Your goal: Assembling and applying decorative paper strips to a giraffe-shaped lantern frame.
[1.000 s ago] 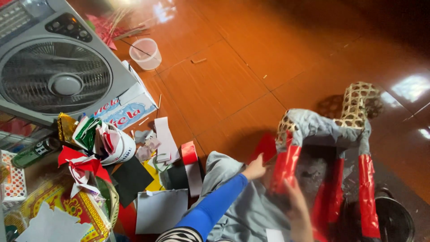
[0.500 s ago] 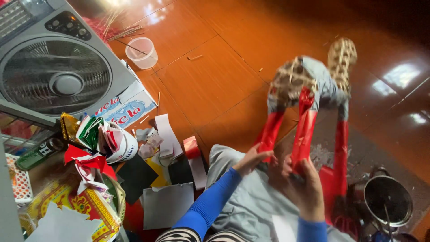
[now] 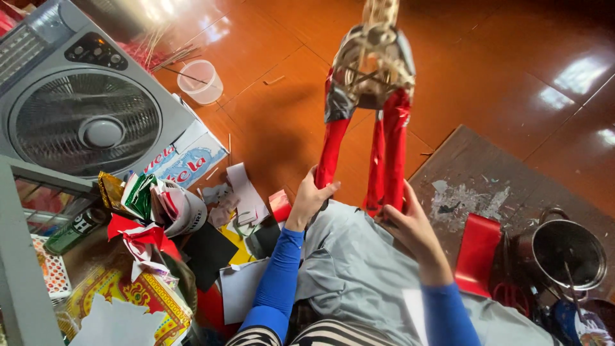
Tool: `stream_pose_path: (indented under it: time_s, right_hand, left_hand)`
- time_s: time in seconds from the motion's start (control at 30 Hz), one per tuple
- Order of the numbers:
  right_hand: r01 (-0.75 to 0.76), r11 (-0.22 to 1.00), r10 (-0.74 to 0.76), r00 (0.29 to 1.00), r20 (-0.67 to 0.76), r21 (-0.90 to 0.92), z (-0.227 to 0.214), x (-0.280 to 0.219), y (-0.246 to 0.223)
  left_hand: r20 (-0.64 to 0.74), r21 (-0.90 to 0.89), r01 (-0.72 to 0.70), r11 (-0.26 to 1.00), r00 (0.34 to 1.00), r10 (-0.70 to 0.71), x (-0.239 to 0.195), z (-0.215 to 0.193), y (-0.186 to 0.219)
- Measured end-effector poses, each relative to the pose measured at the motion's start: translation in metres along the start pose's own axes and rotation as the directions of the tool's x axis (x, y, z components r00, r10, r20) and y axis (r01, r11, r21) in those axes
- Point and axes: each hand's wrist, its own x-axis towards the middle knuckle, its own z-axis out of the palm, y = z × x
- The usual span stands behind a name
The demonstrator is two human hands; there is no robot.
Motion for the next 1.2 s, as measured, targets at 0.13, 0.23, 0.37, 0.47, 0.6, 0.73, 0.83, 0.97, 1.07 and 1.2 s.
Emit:
stream_pose_path:
  time_s: [0.13, 0.23, 0.37, 0.47, 0.6, 0.73, 0.83, 0.97, 1.07, 1.2]
  right_hand:
    - [-0.097, 0.993, 0.096, 0.995, 0.013, 0.075, -0.008, 0.01, 0.03]
    - [-0.127, 0.985, 0.126, 0.992, 0.016, 0.113, -0.015, 0.015, 0.045]
    - [-0.2, 0.976, 0.198, 0.98, 0.032, 0.089, -0.021, 0.014, 0.051]
    - [-0.224, 0.975, 0.223, 0.974, 0.032, 0.01, -0.022, 0.016, 0.057]
    - [-0.181, 0.982, 0.183, 0.983, 0.026, -0.054, -0.011, 0.02, 0.042]
    - [-0.084, 0.996, 0.086, 0.994, 0.066, -0.033, -0.008, 0.026, 0.042]
    - [-0.07, 0.997, 0.072, 0.995, 0.061, -0.037, -0.005, 0.024, 0.044]
    - [-0.13, 0.99, 0.133, 0.99, 0.049, -0.049, -0.005, 0.022, 0.046]
    - [-0.179, 0.981, 0.183, 0.982, 0.045, -0.072, -0.003, 0.015, 0.05]
    - [-0.171, 0.979, 0.176, 0.984, 0.042, -0.109, -0.001, 0.017, 0.07]
  left_hand:
    - [-0.012, -0.074, 0.269, 0.96, 0.963, -0.271, -0.011, 0.003, -0.03]
    - [0.033, -0.108, 0.405, 0.908, 0.914, -0.404, -0.011, 0.007, -0.038]
    - [0.088, -0.181, 0.429, 0.885, 0.903, -0.42, -0.012, 0.014, -0.024]
    - [0.072, -0.153, 0.38, 0.912, 0.925, -0.374, -0.011, 0.013, -0.013]
    - [0.062, -0.071, 0.293, 0.953, 0.955, -0.289, 0.001, -0.009, -0.008]
    - [0.065, 0.034, 0.016, 0.999, 0.998, -0.018, 0.011, -0.021, -0.032]
    - [0.069, 0.103, -0.092, 0.99, 0.994, 0.085, 0.007, -0.022, -0.031]
    - [0.065, -0.066, 0.216, 0.974, 0.975, -0.212, -0.006, -0.014, -0.023]
    - [0.075, -0.196, 0.372, 0.907, 0.928, -0.364, -0.026, -0.008, -0.039]
    - [0.108, -0.314, 0.372, 0.874, 0.928, -0.357, -0.035, -0.013, -0.044]
